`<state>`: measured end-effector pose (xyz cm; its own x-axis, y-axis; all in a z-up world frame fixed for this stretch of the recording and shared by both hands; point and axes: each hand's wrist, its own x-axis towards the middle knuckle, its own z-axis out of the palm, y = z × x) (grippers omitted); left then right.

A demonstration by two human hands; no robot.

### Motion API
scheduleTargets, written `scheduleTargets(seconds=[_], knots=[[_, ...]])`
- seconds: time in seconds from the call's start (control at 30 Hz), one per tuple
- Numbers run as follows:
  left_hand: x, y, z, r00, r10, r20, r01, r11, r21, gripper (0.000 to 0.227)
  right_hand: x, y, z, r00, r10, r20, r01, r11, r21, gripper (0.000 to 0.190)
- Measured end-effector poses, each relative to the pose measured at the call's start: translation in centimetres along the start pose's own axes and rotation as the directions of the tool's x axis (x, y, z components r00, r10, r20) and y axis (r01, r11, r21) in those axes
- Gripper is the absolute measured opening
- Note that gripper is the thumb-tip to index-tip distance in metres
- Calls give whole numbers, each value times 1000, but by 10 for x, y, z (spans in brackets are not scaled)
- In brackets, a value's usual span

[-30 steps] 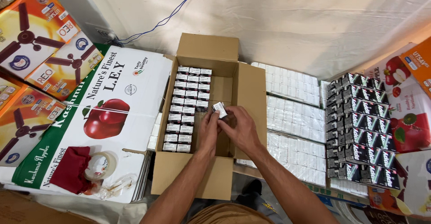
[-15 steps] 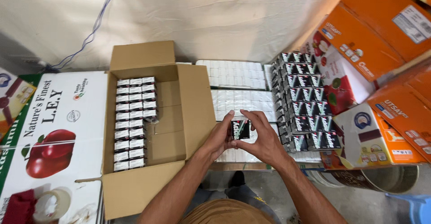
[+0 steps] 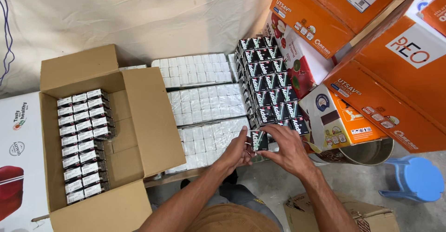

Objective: The person repeatedly picks small black and white boxes from a larger cardboard box and stacks them in neat rows on a nearby surface. The hands handle the boxes one at a time, placing them carefully to form a growing pile.

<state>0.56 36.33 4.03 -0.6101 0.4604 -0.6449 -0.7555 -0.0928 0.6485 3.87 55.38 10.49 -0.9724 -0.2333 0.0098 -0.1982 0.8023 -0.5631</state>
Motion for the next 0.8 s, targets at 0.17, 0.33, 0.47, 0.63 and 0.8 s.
scheduleTargets(seconds=[0.17,0.33,0.47,0.63,0.8], knots=[[46,-37,-4,989,75,-125,-73,997,18,35,5,31,-9,1000,10,11,-9,989,-150,64],[51,-44,3,983,73,-167,-79,997,-26,25,12,51,-5,999,30,25,-25,980,-199,62],[50,-37,11,980,120,-157,-123,992,-15,30,14,42,-13,998,46,32,-42,990,-137,60],[41,-28,17,978,118,-170,-120,993,-1,36,11,47,-12,997,58,53,-52,993,-109,50],[31,-20,13,989,103,-102,-104,995,-3,37,13,58,-6,992,65,105,-45,983,-179,55]])
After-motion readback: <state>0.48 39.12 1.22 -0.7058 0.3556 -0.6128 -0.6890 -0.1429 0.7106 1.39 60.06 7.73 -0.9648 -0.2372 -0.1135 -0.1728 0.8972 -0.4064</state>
